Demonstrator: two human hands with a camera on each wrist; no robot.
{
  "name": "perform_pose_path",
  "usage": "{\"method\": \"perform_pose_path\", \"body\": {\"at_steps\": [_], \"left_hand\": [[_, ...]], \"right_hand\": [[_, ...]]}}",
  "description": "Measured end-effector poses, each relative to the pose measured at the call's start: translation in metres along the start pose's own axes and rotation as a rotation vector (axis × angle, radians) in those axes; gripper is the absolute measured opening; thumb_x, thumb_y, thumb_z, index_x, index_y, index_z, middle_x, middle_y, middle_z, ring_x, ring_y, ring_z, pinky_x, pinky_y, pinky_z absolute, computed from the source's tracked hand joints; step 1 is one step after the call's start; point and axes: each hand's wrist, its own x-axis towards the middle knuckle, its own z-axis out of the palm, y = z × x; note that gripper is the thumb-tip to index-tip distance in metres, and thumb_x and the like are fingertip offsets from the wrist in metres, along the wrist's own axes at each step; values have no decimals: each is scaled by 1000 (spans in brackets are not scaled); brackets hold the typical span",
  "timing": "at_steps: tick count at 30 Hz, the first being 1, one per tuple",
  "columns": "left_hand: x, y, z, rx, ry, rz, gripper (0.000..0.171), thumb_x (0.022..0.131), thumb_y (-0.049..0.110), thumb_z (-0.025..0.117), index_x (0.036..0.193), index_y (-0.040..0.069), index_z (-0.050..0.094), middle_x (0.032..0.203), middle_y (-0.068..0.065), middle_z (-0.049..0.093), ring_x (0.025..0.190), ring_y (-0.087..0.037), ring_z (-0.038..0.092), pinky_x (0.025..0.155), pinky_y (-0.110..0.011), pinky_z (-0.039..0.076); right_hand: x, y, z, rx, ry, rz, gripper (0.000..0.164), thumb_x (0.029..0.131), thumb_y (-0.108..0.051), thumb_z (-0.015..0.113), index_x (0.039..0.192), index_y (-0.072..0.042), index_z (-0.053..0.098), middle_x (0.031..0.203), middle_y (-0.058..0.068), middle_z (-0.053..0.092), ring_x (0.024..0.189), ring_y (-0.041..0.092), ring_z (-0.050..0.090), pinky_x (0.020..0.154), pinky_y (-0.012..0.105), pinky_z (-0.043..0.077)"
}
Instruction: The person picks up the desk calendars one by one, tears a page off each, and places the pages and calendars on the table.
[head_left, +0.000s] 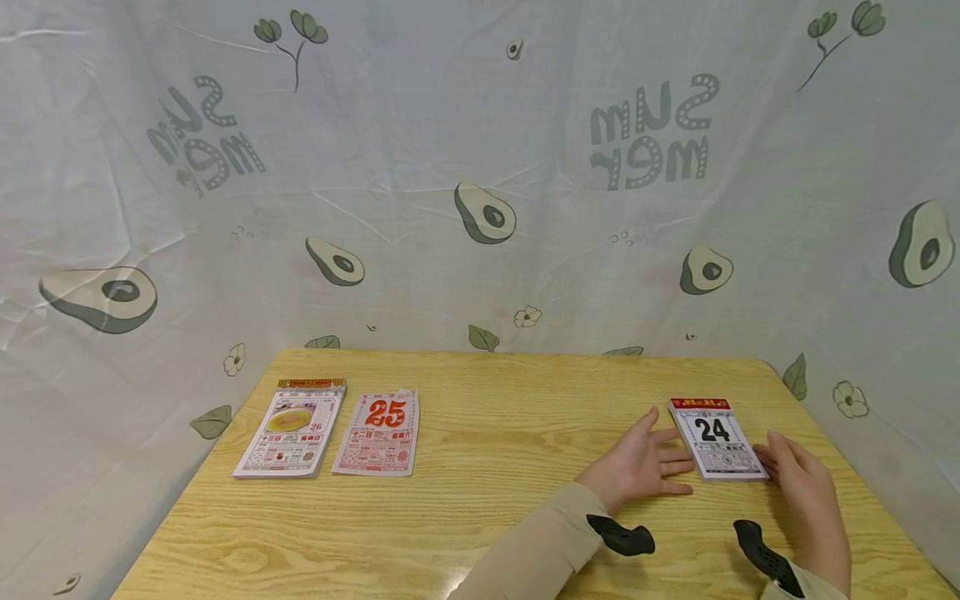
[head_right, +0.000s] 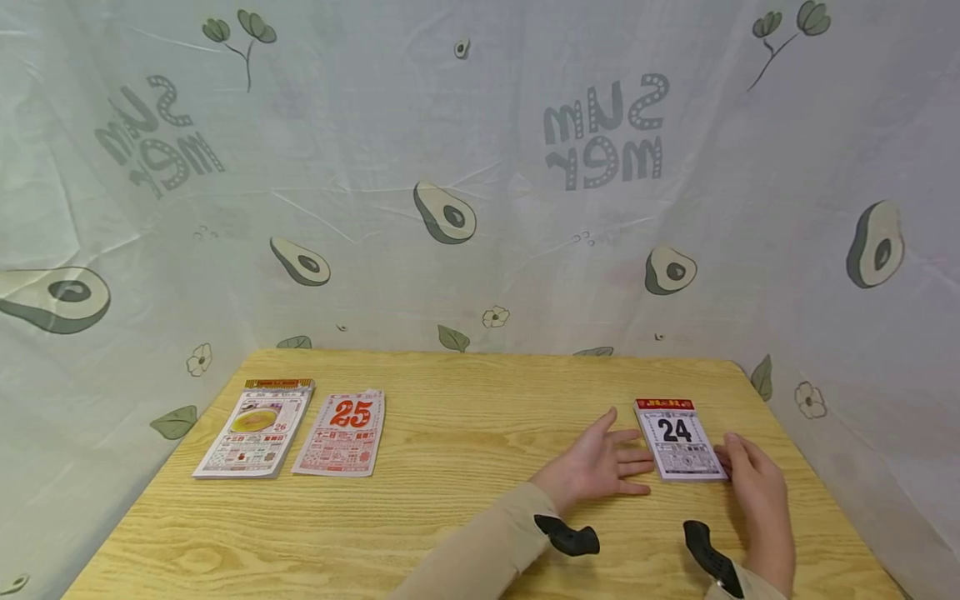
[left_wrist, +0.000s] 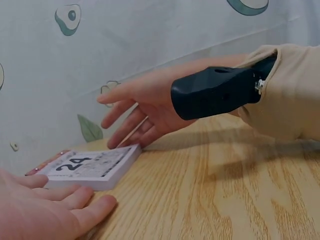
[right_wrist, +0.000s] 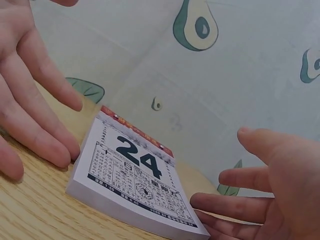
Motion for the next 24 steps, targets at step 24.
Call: {"method": "perform_pose_path", "body": {"at_steps": [24], "left_hand": [[-8,-10,17,61,75,79,85,87,67,54,143,3,44,131,-26,54,122,-47,53,106,-63,36]], "right_hand": [[-7,-9,-2,51,35,81,78,97,-59,37,157,-14,15,159,19,25,143,32,32,117,50,26]]}}
